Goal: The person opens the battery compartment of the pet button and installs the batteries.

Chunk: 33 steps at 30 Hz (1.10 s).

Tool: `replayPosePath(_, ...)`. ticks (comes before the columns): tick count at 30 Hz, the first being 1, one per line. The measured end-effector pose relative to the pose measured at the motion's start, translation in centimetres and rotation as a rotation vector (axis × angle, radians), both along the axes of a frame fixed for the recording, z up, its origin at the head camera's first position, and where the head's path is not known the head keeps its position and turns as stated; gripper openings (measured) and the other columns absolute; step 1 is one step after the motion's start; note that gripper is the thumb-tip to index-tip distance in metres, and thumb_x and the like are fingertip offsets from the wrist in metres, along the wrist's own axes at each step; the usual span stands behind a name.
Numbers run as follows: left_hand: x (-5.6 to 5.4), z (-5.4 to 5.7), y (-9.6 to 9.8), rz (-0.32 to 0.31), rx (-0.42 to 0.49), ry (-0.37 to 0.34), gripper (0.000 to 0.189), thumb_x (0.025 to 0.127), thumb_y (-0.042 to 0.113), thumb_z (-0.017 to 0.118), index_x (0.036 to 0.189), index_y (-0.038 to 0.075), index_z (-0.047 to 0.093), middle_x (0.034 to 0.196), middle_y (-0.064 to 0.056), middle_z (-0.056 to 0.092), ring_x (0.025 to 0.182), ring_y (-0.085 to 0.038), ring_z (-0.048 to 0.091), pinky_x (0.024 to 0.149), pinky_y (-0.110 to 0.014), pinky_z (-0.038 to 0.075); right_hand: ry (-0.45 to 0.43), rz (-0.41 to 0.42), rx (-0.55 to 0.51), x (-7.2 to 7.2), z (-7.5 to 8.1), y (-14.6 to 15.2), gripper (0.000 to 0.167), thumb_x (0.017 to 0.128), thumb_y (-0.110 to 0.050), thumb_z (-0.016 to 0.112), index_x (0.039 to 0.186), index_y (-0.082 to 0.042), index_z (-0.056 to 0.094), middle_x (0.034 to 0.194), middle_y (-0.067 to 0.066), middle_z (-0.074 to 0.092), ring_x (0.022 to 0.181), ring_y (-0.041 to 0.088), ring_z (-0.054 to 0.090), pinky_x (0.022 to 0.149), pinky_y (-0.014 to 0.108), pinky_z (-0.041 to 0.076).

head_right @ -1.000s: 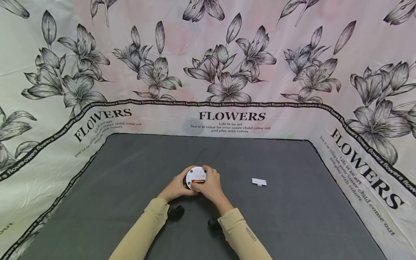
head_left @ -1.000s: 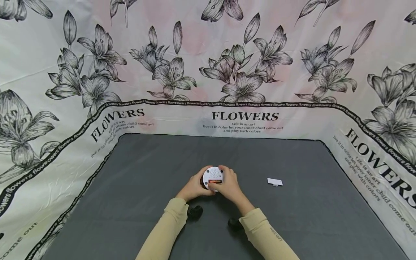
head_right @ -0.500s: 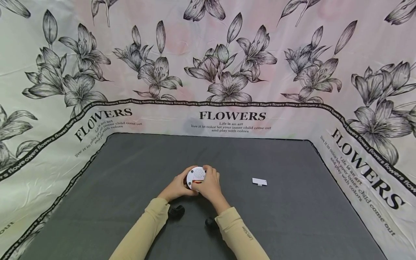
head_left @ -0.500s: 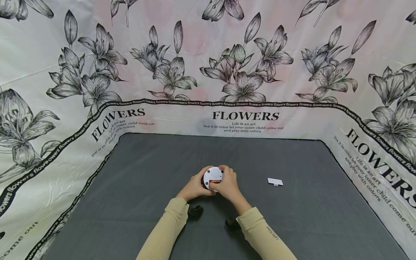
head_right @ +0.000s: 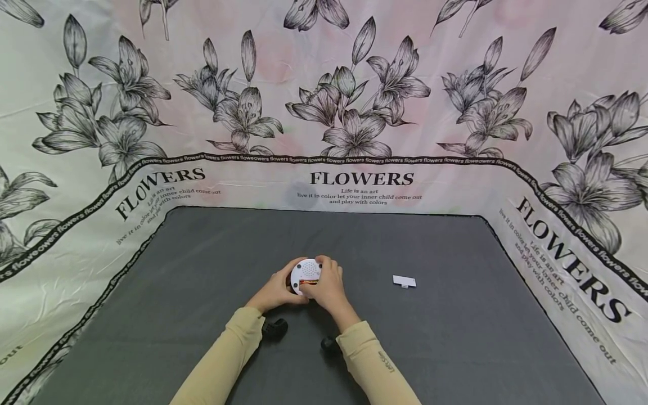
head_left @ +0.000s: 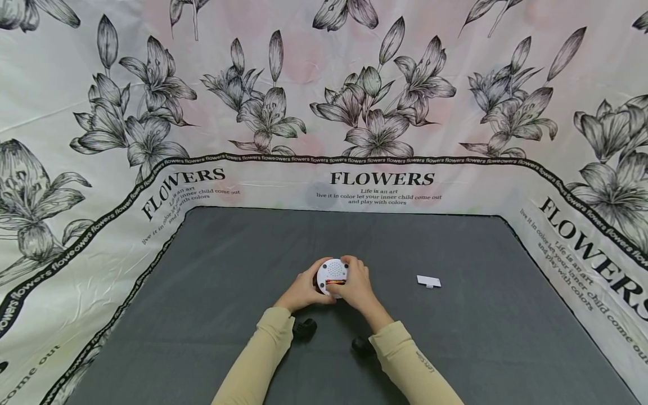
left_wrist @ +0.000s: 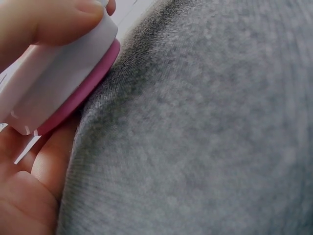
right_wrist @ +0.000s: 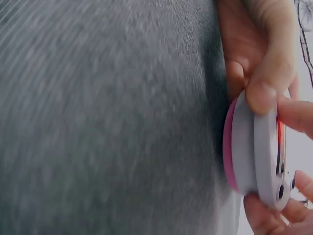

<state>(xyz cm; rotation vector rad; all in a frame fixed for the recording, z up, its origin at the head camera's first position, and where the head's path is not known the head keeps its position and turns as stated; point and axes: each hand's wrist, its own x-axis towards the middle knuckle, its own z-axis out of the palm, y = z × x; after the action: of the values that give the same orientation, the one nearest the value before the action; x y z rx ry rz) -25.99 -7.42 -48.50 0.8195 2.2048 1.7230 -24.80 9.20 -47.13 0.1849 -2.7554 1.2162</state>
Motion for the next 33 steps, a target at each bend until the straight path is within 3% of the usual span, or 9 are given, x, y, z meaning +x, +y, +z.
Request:
replayPosePath(8,-0.2,-0.1,0.0,-0.018,0.039,-0.014,0.089,0.071,0.001,0.078,0.144,0.006,0.027,0.123,-0.013,0.050,0.103,-0.022,0.055,0.079,-0.032,0.048,-0.052,0.189,-0.137,0.1,0.0,3.1,0.076,0.076,-0.027,0.078,0.136,-0.002,0.039,0.130,0.015,0.043,0.108,0.028,0.044,0.085,0.045,0.040)
replayPosePath(11,-0.4,-0.5,0.0,-0.018,0.076,-0.020,0.090,0.070,-0.002,0.079,0.144,0.006,0.028,0.122,-0.013,0.051,0.103,-0.023,0.055,0.080,-0.032,0.048,-0.043,0.219,-0.160,-0.2,0.2,4.9,0.077,0.076,-0.026,0.078,0.138,-0.004,0.038,0.131,0.015,0.044,0.111,0.029,0.046,0.086,0.046,0.042)
replayPosePath(18,-1.5,-2.7,0.3,0.010,0.064,-0.032,0.095,0.067,0.002,0.083,0.145,0.015,0.030,0.121,-0.006,0.053,0.103,-0.017,0.056,0.081,-0.031,0.048,-0.016,0.139,-0.115,-0.5,0.2,11.5,0.058,0.079,-0.017,0.076,0.128,-0.001,0.050,0.125,0.017,0.050,0.112,0.035,0.047,0.085,0.049,0.042)
replayPosePath(21,-1.6,-2.8,0.2,0.007,0.070,-0.033,0.095,0.067,0.003,0.082,0.145,0.016,0.030,0.121,-0.007,0.052,0.104,-0.018,0.056,0.081,-0.031,0.048,-0.046,0.092,-0.096,-0.3,0.2,14.3,0.052,0.082,-0.018,0.073,0.125,0.000,0.052,0.123,0.018,0.052,0.112,0.036,0.048,0.085,0.048,0.042)
replayPosePath(28,-0.3,-0.2,0.0,-0.020,0.060,-0.059,0.091,0.070,0.000,0.080,0.144,0.015,0.030,0.123,-0.011,0.052,0.105,-0.020,0.056,0.083,-0.032,0.047,-0.093,0.040,-0.067,0.4,0.4,19.2,0.055,0.083,-0.025,0.071,0.126,0.002,0.051,0.125,0.023,0.050,0.114,0.040,0.045,0.088,0.052,0.039)
replayPosePath(33,-0.2,0.0,-0.1,-0.021,0.058,-0.060,0.090,0.070,0.000,0.079,0.144,0.015,0.030,0.124,-0.011,0.051,0.106,-0.021,0.055,0.083,-0.031,0.047,-0.102,0.054,0.020,0.7,0.2,21.2,0.059,0.079,-0.024,0.075,0.124,0.006,0.052,0.124,0.027,0.047,0.112,0.043,0.043,0.086,0.054,0.036)
